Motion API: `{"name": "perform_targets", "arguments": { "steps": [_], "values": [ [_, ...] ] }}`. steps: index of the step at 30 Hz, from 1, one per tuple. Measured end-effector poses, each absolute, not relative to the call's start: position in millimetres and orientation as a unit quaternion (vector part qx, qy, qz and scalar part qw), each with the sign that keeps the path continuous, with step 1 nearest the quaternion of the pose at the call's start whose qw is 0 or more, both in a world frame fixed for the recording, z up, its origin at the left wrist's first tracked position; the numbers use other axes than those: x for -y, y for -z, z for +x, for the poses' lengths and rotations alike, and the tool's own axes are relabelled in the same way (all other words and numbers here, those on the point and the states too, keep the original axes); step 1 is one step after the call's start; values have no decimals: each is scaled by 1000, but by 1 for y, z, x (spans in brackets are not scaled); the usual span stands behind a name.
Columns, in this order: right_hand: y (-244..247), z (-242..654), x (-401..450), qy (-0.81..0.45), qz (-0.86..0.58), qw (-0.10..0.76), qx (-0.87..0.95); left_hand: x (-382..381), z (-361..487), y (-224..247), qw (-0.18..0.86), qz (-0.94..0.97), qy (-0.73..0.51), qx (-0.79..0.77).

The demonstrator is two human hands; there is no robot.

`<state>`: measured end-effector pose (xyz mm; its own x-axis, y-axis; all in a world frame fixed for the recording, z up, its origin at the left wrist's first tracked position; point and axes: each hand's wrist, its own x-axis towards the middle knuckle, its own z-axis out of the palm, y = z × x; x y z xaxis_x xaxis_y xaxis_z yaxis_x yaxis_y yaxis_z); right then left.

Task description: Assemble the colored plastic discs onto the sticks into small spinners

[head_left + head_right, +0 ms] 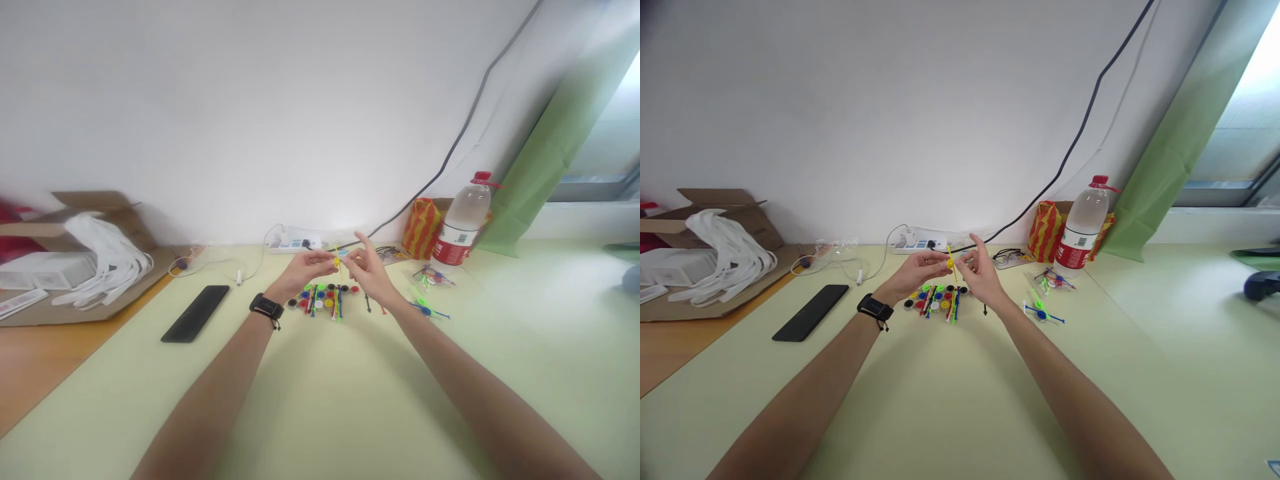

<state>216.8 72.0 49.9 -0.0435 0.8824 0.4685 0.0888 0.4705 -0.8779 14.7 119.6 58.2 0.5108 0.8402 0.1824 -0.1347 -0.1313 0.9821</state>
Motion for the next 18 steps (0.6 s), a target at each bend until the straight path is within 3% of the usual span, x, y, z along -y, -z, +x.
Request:
{"name": "perform_targets", "arguments": {
  "steps": [7,13,18],
  "values": [
    [-60,219,-66,-401,-353,555,638,-124,15,-53,583,626,-423,-299],
    [-61,222,-69,-373,-377,592,607,-122,14,-56,581,634,-415,-297],
    [-53,222,-74,-346,-381,570,640,-120,15,-58,583,641,-402,-296]
  ]
}}
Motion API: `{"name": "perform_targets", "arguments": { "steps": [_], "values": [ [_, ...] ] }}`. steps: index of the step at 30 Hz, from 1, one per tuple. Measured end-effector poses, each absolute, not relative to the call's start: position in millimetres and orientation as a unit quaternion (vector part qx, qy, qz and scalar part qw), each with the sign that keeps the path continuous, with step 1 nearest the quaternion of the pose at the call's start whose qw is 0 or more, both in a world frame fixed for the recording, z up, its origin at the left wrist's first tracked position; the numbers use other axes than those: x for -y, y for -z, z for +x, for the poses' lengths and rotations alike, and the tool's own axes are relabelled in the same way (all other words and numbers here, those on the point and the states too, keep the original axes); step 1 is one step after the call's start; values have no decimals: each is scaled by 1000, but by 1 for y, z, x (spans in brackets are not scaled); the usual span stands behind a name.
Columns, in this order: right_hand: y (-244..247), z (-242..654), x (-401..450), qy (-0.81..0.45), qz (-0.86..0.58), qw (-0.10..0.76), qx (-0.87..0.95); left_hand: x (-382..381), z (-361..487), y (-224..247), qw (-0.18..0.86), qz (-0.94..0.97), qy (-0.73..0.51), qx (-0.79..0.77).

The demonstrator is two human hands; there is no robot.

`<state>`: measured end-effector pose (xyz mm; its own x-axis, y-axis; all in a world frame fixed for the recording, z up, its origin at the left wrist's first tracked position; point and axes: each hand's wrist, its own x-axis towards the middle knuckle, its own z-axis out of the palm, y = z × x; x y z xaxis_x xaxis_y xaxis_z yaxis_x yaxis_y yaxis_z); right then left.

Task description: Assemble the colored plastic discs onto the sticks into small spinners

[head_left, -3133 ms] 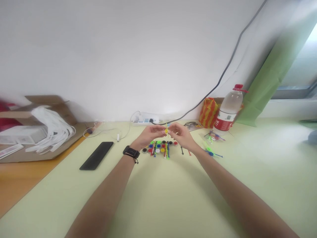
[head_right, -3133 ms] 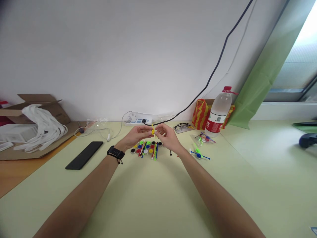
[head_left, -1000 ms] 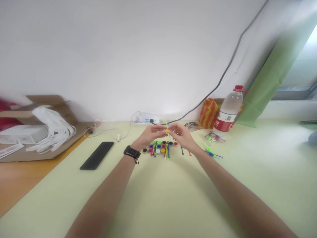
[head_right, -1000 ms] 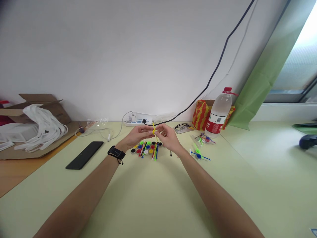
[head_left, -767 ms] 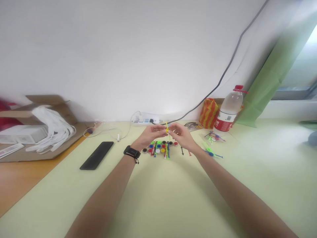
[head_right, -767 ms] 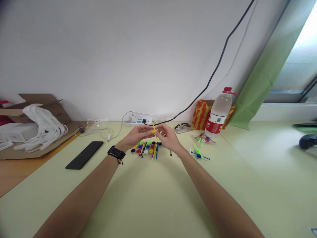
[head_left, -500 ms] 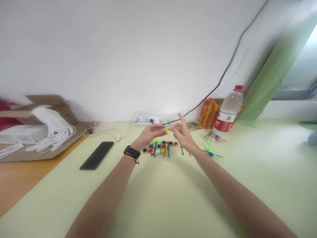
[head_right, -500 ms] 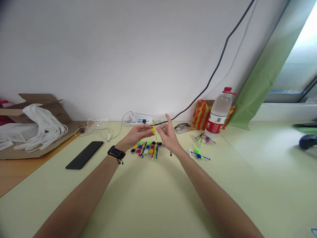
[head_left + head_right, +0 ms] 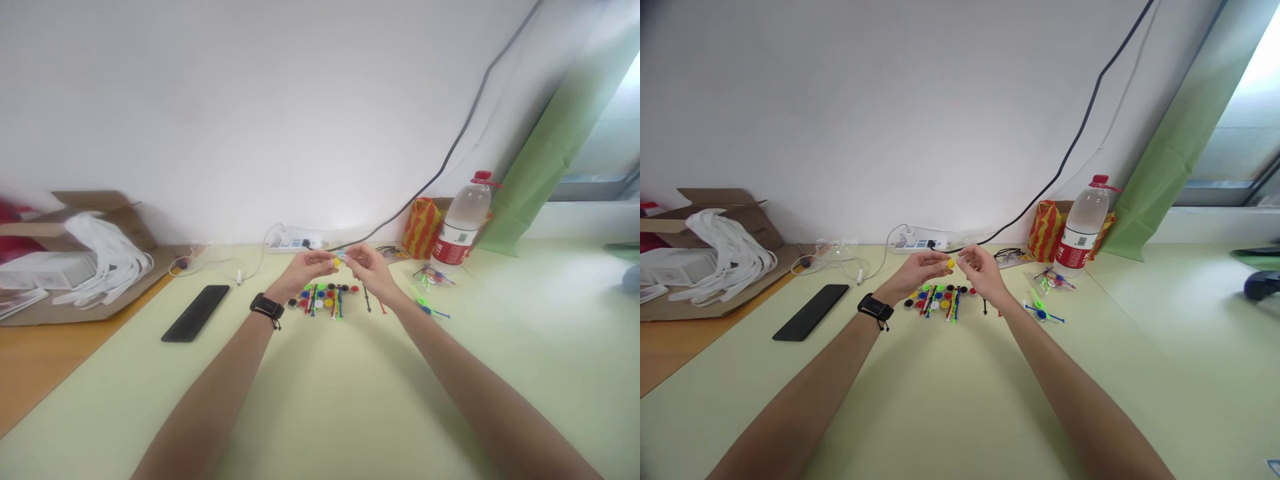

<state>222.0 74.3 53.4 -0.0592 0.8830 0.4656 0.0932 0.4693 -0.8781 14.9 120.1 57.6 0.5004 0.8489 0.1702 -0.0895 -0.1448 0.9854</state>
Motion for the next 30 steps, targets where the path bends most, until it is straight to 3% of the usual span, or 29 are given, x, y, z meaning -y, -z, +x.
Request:
{"name": "perform_targets", "arguments": {
  "steps": [30],
  "values": [
    [-55,235,-80,-343,-392,535,665,-119,17,-55,595,633,-392,-301]
  ]
}}
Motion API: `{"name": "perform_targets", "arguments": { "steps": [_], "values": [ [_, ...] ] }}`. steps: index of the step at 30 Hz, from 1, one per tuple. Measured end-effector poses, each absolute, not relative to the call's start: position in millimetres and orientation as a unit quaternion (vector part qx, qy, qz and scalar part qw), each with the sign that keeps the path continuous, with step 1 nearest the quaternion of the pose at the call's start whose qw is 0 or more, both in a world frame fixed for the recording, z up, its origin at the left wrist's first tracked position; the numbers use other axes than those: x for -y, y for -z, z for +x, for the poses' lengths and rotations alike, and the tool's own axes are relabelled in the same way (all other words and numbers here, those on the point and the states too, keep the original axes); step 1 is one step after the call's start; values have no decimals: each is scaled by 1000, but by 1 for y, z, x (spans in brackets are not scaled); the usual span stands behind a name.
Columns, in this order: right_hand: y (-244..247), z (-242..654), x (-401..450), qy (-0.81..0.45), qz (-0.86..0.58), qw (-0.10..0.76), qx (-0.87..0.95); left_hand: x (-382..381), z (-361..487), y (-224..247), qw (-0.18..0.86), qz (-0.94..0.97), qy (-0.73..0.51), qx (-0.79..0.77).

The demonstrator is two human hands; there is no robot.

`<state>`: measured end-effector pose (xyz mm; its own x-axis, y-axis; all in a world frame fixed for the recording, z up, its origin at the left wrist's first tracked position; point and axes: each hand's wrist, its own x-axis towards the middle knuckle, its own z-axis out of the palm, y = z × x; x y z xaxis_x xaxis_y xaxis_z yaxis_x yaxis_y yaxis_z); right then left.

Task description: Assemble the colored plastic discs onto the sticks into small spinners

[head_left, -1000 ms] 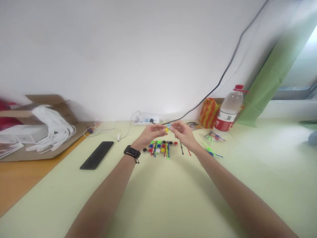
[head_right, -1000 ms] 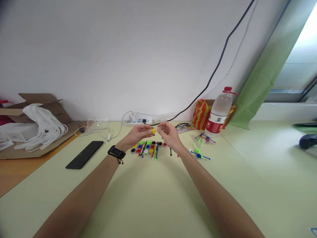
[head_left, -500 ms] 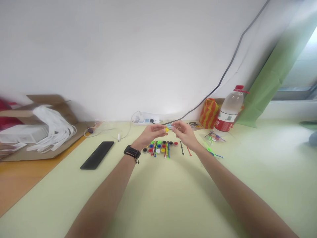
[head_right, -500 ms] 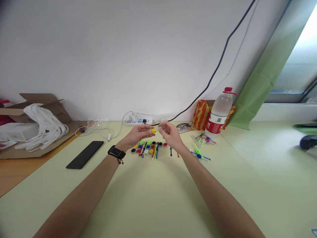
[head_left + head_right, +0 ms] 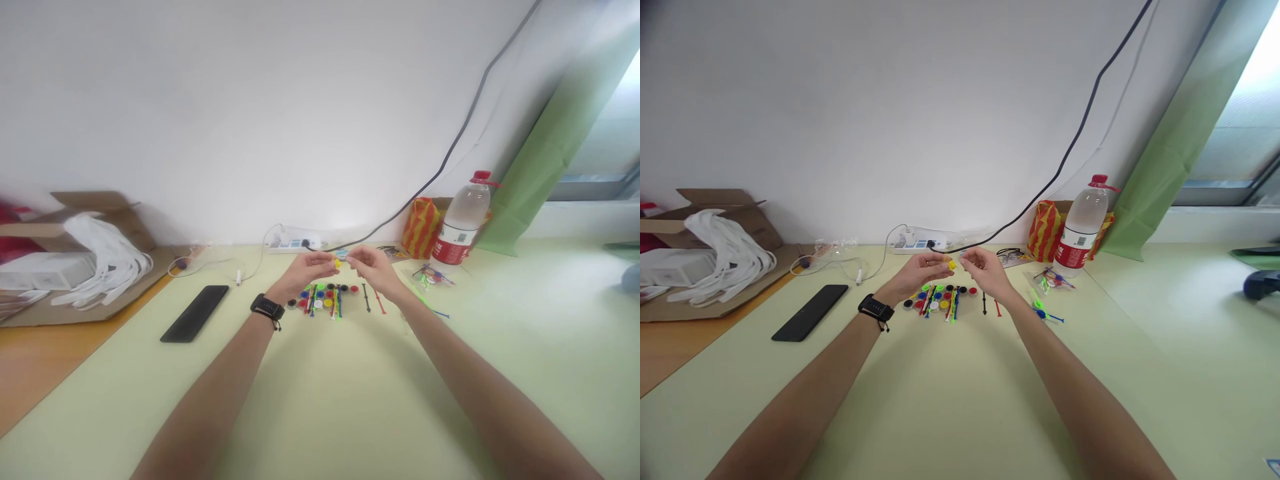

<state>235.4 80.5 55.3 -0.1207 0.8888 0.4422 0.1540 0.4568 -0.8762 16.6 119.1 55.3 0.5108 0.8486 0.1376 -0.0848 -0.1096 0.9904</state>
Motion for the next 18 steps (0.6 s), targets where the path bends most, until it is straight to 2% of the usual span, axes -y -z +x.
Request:
{"name": "perform_targets", "arguments": {
  "steps": [6,18],
  "values": [
    [-52,240,-84,-342,-399,524,670,-122,19,-50,570,645,-394,-322],
    [-51,249,-86,-333,-439,500,669,-121,26,-46,454,712,-396,-361]
  ]
}}
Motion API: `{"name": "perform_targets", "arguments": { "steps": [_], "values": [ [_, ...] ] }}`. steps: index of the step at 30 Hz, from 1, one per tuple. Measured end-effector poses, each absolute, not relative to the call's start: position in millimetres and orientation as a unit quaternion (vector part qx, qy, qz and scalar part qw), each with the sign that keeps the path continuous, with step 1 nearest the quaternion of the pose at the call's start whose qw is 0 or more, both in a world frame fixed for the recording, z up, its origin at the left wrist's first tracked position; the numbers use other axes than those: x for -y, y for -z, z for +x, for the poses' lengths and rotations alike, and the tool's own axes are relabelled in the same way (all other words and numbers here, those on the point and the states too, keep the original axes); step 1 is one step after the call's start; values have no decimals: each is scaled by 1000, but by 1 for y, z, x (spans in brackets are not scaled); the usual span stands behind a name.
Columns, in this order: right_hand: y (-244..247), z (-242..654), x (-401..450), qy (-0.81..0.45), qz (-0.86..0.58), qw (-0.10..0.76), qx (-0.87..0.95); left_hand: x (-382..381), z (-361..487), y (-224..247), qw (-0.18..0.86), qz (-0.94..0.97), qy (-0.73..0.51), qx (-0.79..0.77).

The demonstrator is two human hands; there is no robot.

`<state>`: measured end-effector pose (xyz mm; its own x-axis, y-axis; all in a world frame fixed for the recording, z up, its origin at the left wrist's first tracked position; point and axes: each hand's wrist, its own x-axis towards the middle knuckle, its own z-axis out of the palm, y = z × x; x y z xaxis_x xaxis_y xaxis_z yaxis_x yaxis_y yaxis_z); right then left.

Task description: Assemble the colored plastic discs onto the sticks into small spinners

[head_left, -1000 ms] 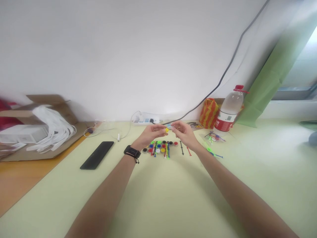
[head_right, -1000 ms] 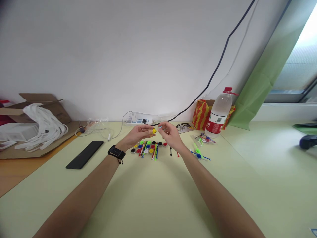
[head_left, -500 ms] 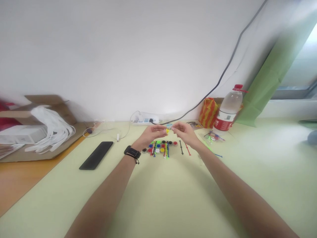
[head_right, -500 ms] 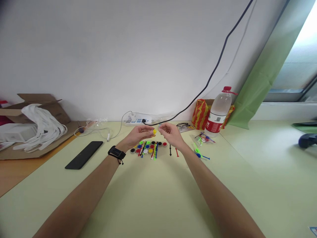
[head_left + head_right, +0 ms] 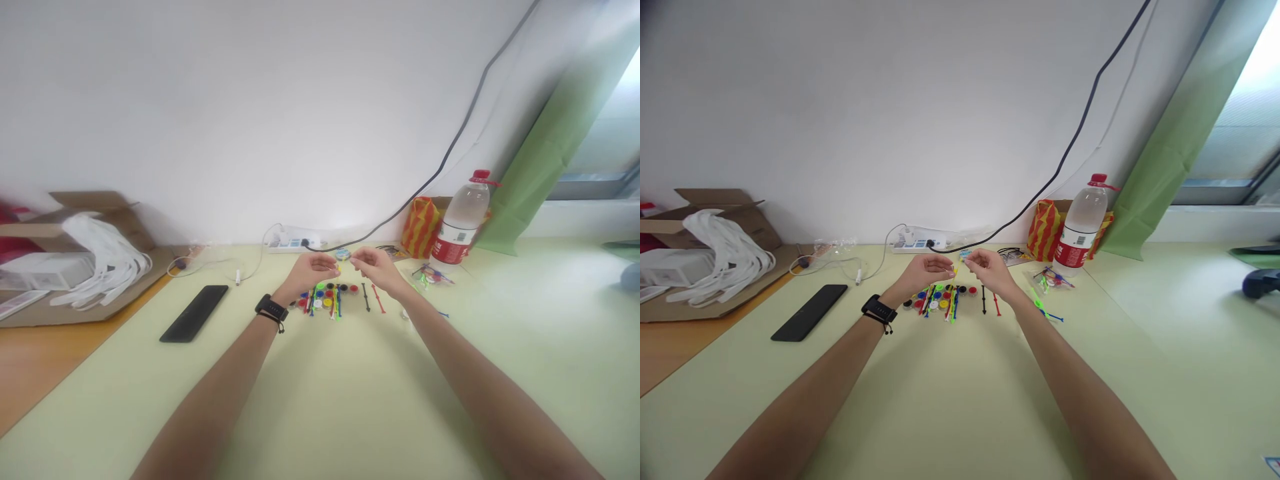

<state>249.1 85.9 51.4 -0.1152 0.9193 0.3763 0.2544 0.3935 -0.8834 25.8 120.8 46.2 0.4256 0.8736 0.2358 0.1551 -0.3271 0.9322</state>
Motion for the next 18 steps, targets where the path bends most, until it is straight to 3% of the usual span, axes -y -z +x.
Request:
{"name": "perform_targets", "arguments": {
  "steps": [8,18],
  "values": [
    [-54,253,-85,-325,-453,501,662,-114,32,-52,386,777,-360,-343],
    [-54,256,-84,-305,-479,486,664,-107,37,-54,395,765,-366,-352]
  ]
}}
